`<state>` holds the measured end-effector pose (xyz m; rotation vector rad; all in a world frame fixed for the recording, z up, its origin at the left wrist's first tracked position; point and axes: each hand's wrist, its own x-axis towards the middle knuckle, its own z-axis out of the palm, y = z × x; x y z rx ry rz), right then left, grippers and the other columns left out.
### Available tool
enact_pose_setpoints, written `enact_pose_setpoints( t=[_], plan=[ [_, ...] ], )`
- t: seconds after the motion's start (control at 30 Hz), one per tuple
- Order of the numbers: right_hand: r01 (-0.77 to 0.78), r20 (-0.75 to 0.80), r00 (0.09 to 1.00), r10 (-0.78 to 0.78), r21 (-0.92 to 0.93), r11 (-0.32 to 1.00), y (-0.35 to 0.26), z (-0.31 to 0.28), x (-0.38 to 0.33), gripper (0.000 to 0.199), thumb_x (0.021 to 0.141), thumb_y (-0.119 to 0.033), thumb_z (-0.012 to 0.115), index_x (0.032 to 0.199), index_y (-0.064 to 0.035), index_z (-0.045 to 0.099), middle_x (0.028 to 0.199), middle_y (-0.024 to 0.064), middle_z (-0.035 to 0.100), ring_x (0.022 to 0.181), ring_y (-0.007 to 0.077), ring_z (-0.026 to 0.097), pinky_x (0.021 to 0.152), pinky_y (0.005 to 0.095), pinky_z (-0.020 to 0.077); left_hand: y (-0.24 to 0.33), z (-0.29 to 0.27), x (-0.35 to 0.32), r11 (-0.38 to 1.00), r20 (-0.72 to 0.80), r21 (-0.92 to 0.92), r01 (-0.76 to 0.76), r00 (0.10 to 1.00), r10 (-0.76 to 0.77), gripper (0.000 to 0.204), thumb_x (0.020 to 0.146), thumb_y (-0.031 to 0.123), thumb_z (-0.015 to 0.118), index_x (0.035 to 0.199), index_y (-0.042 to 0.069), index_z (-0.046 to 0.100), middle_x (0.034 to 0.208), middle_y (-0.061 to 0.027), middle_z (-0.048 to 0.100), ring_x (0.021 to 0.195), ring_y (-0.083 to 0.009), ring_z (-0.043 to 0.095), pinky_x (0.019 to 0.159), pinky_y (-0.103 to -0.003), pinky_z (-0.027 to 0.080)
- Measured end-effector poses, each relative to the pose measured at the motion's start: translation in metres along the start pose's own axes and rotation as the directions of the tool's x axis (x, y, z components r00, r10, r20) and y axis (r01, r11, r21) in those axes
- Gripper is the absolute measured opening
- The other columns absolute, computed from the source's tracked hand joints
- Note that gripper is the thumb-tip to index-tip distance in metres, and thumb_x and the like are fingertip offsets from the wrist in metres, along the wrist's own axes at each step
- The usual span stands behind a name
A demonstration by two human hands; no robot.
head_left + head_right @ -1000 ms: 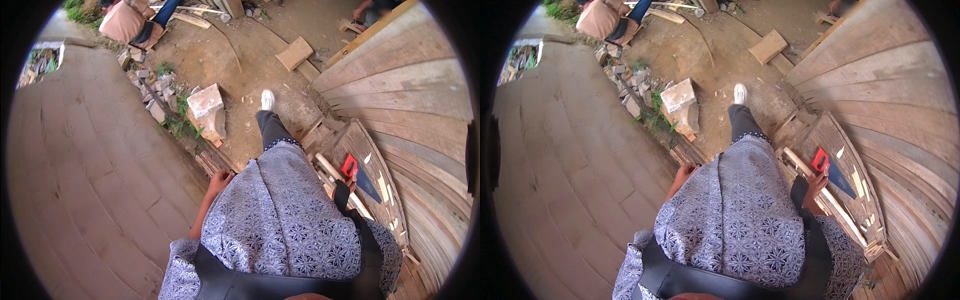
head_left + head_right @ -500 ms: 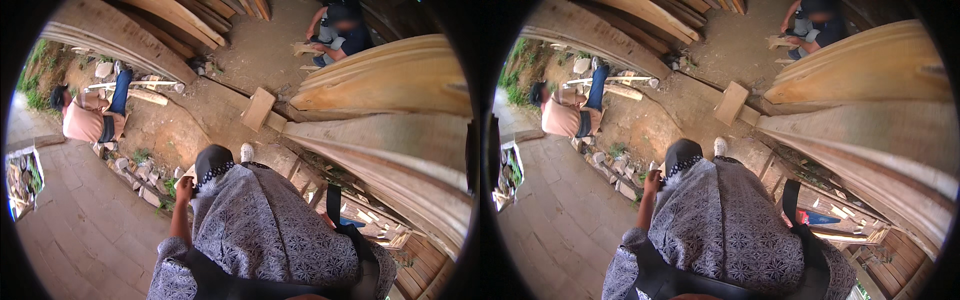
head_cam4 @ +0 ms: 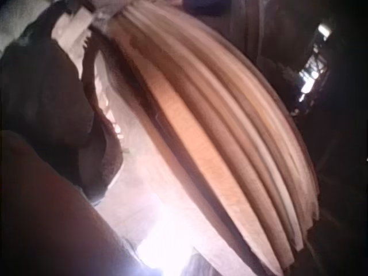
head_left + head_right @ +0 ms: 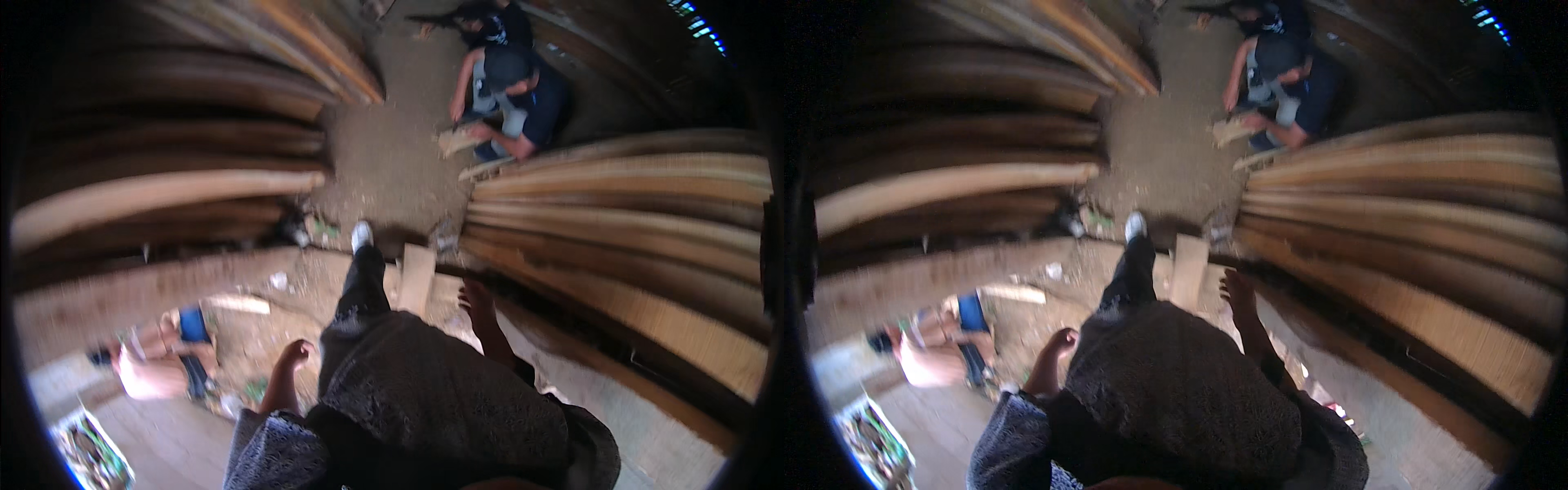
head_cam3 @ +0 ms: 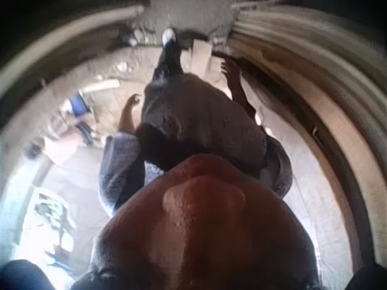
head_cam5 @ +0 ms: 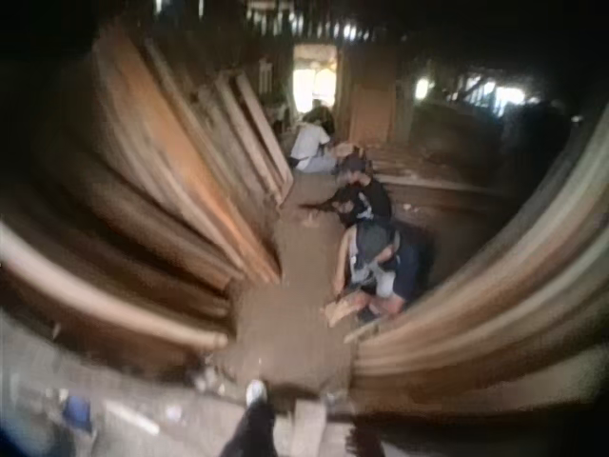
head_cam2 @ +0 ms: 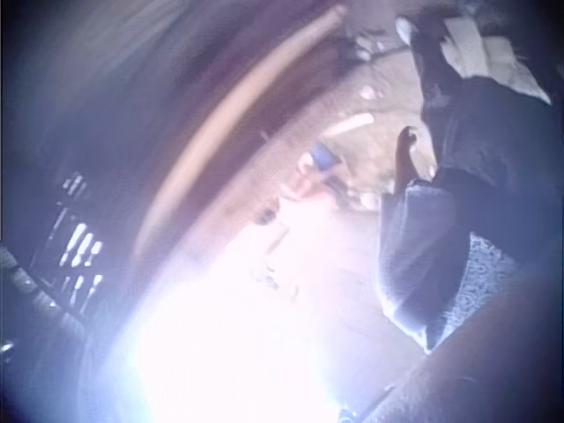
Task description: The person uses a red hand saw to cut a long, thin wooden plank into shorter pieces. They hold the plank with one hand and saw with the other, then place the cut pieces aside.
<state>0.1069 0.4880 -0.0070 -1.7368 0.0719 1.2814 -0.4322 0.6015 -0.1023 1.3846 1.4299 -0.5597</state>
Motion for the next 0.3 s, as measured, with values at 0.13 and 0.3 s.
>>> enact_pose_setpoints(
  t=[0.13,0.3],
  plan=[
    [0.091,0.058,0.995,-0.078,-0.294,0.951,-0.054,0.024,0.053,0.027,0.095,-0.029,0.065,0.115,-0.0114,0.064,0.095,0.0034,0.066,0.081,0.0138,0.063,0.065,0.0314,0.0526,0.093,-0.151,0.065,0.946,-0.26,0.146,-0.289,0.912,0.318,0.03,0.084,0.011,0.057,0.112,0.012,0.067,0.094,-0.0162,0.071,0.086,-0.03,0.069,0.077,-0.039,0.055],
    [-0.259,-0.115,0.96,0.256,-0.013,0.966,-0.019,-0.066,0.128,0.052,0.086,-0.039,0.076,0.129,-0.0169,0.056,0.101,0.0019,0.064,0.082,0.0127,0.06,0.068,0.0306,0.0505,0.275,-0.257,0.167,0.84,-0.308,-0.132,-0.527,0.827,0.47,0.029,0.087,0.019,0.067,0.115,0.011,0.066,0.097,-0.013,0.072,0.087,-0.0252,0.07,0.078,-0.039,0.054]
  ],
)
